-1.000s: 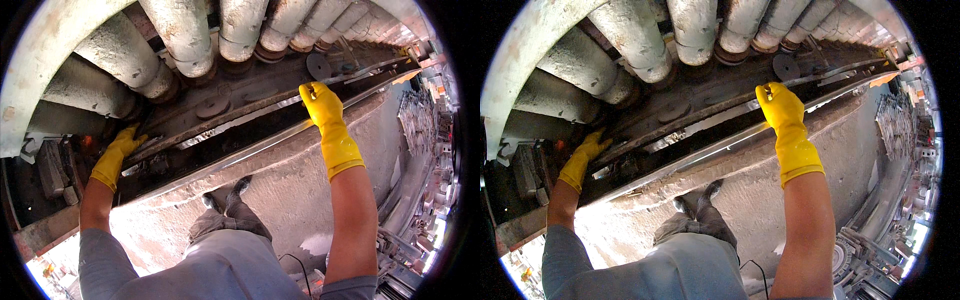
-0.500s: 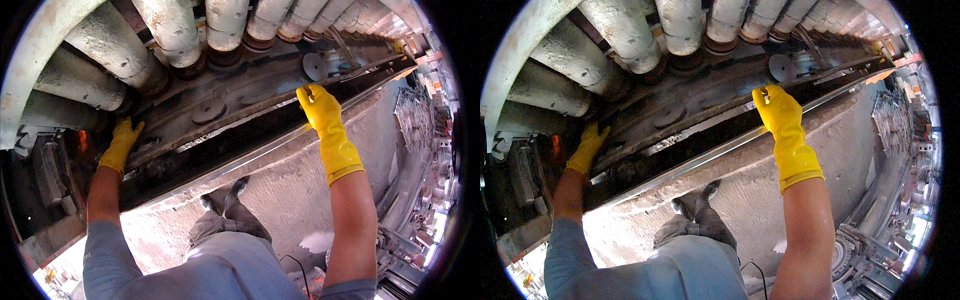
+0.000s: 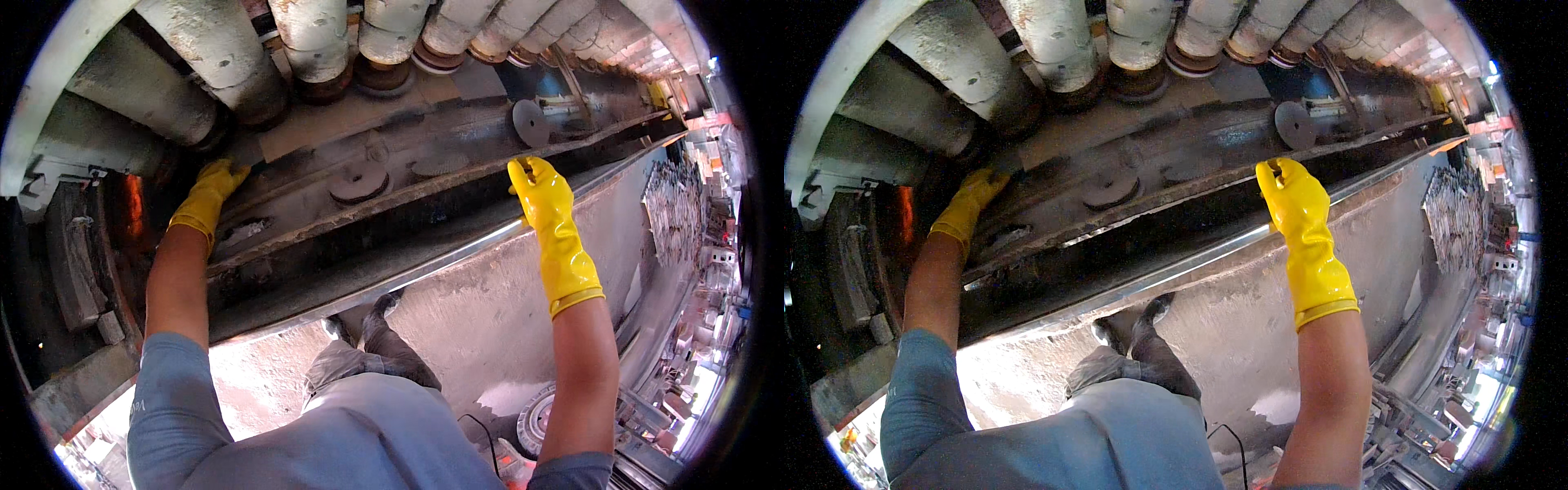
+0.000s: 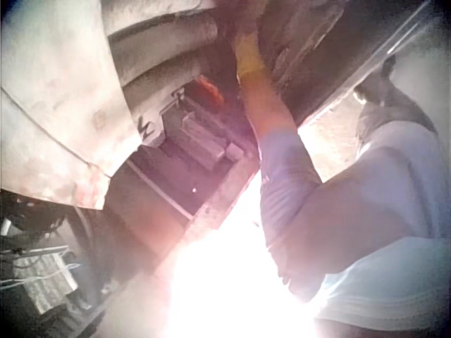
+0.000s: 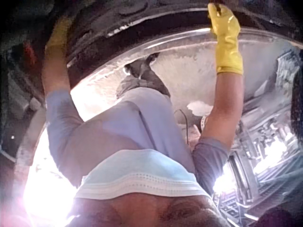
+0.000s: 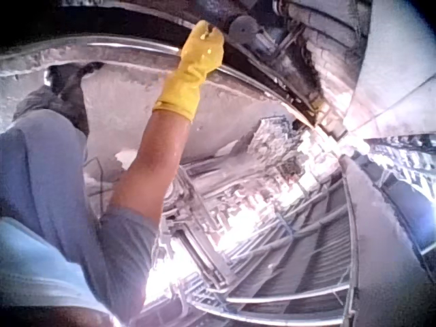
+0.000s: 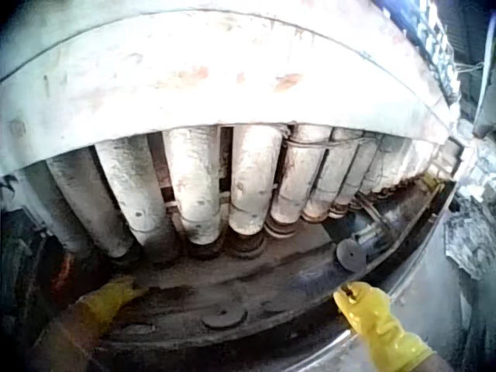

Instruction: The person feeds rectangular flat sheets into a large industrial machine with rotating rollers. They wear yellow gloves and repeatedly place the sheets onto the intake area, adjusting their position as the machine processes them. The person occasionally reaches up to adjust a lever on the machine's control panel.

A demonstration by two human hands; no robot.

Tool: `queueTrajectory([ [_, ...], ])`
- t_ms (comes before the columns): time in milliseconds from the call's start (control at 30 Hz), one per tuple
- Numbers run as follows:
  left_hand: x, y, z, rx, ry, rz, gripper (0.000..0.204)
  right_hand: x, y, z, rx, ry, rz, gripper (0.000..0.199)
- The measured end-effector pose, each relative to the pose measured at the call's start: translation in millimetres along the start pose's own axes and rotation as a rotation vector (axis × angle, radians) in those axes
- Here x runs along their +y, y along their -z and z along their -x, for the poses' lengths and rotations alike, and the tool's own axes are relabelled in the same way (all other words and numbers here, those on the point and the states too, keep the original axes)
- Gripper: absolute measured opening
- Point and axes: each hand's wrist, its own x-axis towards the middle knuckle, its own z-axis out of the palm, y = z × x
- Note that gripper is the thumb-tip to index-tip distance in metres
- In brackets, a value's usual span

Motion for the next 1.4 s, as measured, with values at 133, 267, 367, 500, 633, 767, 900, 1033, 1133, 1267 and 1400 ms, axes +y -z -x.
queueTrajectory([
  [133, 14.0, 6.8, 4.7, -0.001, -0.010, -0.031, 0.087, 6.3, 0.4, -0.1, -0.004, -0.010, 0.000, 0.049],
  [267, 4.8, -1.0, 2.1, 0.021, -0.033, -0.010, 0.087, 9.3, -3.6, -3.9, -0.022, -0.022, -0.128, 0.043],
  [367, 5.8, -0.7, 3.2, 0.017, -0.038, -0.011, 0.087, 12.6, -3.2, -5.1, -0.048, -0.035, -0.139, 0.043],
  [500, 7.9, -0.3, 5.5, 0.025, -0.062, -0.013, 0.085, 13.9, -5.1, -5.4, -0.045, -0.034, -0.179, 0.043],
  [633, 5.1, -4.4, 5.9, 0.050, -0.071, -0.022, 0.083, 10.8, -4.0, -3.4, -0.046, -0.033, -0.182, 0.043],
  [767, 9.2, -0.6, 7.7, 0.029, -0.050, -0.031, 0.083, 15.4, -5.1, -4.1, -0.028, -0.009, -0.153, 0.043],
  [900, 12.4, 2.4, 9.4, 0.015, -0.029, -0.036, 0.082, 13.7, -3.6, -6.1, -0.057, -0.022, -0.146, 0.043],
  [1033, 16.3, 5.2, 10.5, 0.021, -0.041, -0.043, 0.082, 15.0, -4.7, -3.3, -0.033, -0.026, -0.134, 0.044],
  [1133, 12.6, 2.9, 9.4, 0.017, -0.041, -0.046, 0.082, 5.0, -0.9, -1.5, -0.045, -0.042, -0.079, 0.047],
  [1267, 7.0, -4.8, 5.1, 0.062, -0.087, -0.034, 0.081, 8.2, -3.0, -2.4, -0.035, -0.051, -0.078, 0.047],
  [1400, 5.4, -8.3, 6.1, 0.093, -0.102, -0.015, 0.081, 2.7, -0.2, 0.5, -0.051, -0.065, -0.084, 0.047],
])
